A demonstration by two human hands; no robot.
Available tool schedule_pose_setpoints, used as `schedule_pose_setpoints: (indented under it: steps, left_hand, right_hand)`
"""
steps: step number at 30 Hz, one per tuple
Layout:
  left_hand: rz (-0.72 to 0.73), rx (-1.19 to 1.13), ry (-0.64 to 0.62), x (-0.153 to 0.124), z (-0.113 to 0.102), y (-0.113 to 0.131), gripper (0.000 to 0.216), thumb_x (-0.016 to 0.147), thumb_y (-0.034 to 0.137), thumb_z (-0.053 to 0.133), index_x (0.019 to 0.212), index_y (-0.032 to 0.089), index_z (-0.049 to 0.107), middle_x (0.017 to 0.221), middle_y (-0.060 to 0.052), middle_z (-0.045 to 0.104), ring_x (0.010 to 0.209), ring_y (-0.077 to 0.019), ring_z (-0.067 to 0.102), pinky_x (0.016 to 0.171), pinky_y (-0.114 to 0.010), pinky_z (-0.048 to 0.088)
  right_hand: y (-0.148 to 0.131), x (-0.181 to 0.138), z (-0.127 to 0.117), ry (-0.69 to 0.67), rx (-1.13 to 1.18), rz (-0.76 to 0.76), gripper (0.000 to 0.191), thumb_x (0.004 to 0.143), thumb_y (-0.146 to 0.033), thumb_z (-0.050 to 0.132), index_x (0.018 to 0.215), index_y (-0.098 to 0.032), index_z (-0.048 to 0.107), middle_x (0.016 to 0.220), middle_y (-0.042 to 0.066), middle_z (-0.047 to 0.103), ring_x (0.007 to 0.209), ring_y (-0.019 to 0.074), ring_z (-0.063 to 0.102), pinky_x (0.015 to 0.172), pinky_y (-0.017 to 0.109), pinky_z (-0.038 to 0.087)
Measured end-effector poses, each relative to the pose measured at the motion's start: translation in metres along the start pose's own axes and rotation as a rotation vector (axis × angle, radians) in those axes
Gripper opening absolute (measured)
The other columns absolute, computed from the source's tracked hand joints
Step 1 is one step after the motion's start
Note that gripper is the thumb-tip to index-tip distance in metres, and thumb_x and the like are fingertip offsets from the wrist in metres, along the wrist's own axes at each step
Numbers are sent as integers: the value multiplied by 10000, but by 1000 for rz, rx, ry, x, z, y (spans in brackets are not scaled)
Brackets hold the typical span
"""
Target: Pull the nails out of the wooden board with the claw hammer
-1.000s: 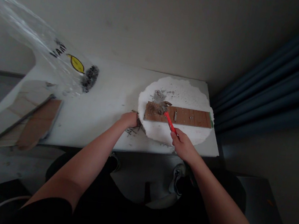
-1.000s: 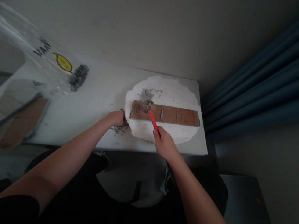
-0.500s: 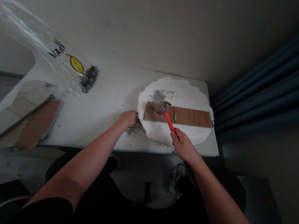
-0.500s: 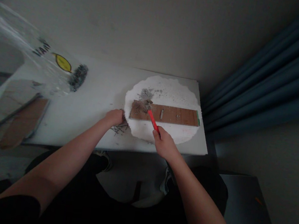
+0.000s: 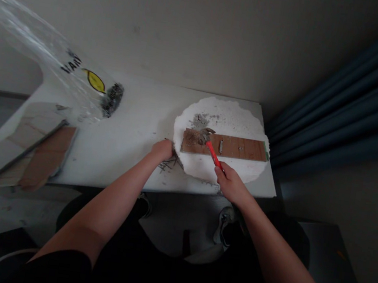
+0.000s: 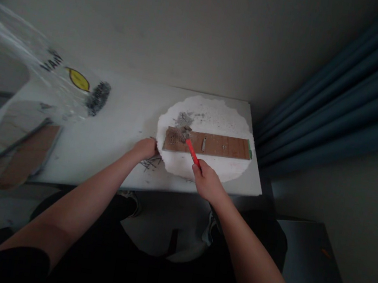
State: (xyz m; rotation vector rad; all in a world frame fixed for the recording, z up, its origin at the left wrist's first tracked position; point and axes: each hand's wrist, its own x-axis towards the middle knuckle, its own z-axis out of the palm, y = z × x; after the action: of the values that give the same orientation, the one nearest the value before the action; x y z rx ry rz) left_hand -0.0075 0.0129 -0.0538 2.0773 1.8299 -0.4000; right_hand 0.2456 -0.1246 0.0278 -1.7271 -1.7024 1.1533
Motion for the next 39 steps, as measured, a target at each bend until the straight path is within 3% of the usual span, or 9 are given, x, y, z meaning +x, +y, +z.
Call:
schedule_pose_setpoints:
  steps: [5, 7, 9, 12, 15, 18, 21, 25, 39]
  left_hand:
    - [-5, -31, 10, 4, 1, -2, 349, 832, 334, 580, 1063, 132, 745, 1123, -222, 725, 1045, -344, 696, 805, -345, 545]
    - [-30, -63, 69, 5, -4, -5, 332, 811, 320, 598, 1039, 125, 739, 1089, -228, 726, 1032, -366, 693, 801, -379, 548]
    - [-77, -145, 210, 5, -14, -9, 296, 807, 285, 591, 1028, 133, 717, 1055, -206, 730, 1017, -356, 691, 810, -397, 545]
    - [-97, -397, 494, 2, -30, -9, 262, 826, 237, 567, 1061, 162, 654, 997, -124, 735, 941, -262, 696, 830, -362, 537]
    - [74, -737, 650, -5, -39, 1, 338, 848, 227, 566, 1181, 166, 567, 951, -62, 725, 831, -165, 680, 785, -291, 535]
    - [333, -934, 609, -14, -38, 17, 301, 868, 279, 583, 1149, 172, 594, 952, -50, 716, 850, -146, 669, 731, -251, 528]
    - [466, -925, 511, -22, -31, 31, 246, 845, 281, 618, 1064, 173, 650, 945, -43, 721, 855, -153, 670, 756, -260, 534]
    - [430, -823, 430, -24, -23, 35, 173, 835, 266, 621, 967, 169, 678, 959, -52, 731, 839, -166, 670, 806, -291, 541]
    - [443, -821, 444, -23, -21, 33, 162, 884, 271, 590, 1004, 179, 649, 926, -34, 716, 837, -156, 657, 803, -280, 529]
  right_hand:
    - [3, 1, 1, 10, -1, -8, 283, 987, -431, 386, 1016, -199, 546, 773, 34, 582, 691, 189, 547, 613, 296, 392]
    - [5, 1, 1, 10, -4, -12, 295, 991, -438, 383, 1024, -197, 550, 780, 37, 586, 689, 188, 544, 613, 295, 391]
    - [6, 1, 1, 8, -6, -18, 311, 995, -446, 374, 1031, -194, 553, 782, 39, 587, 680, 185, 535, 607, 293, 386]
    - [5, 2, 2, 4, -6, -23, 331, 996, -455, 366, 1047, -189, 557, 780, 38, 584, 668, 182, 524, 606, 292, 382]
    - [2, 2, 4, 9, -10, -27, 329, 994, -447, 368, 1044, -185, 561, 774, 34, 580, 661, 179, 517, 617, 293, 382]
    - [0, 3, 5, 14, -14, -23, 313, 992, -431, 372, 1035, -187, 562, 769, 31, 581, 664, 179, 520, 619, 289, 380]
    - [-1, 4, 5, 13, -16, -21, 314, 991, -438, 373, 1037, -190, 560, 771, 32, 582, 671, 181, 530, 618, 287, 381]
    - [-2, 4, 4, 11, -23, -25, 323, 992, -442, 365, 1041, -189, 559, 762, 34, 582, 663, 184, 528, 614, 291, 383]
    - [0, 4, 4, 6, -27, -33, 314, 998, -437, 366, 1053, -193, 556, 771, 39, 594, 677, 188, 544, 614, 290, 392]
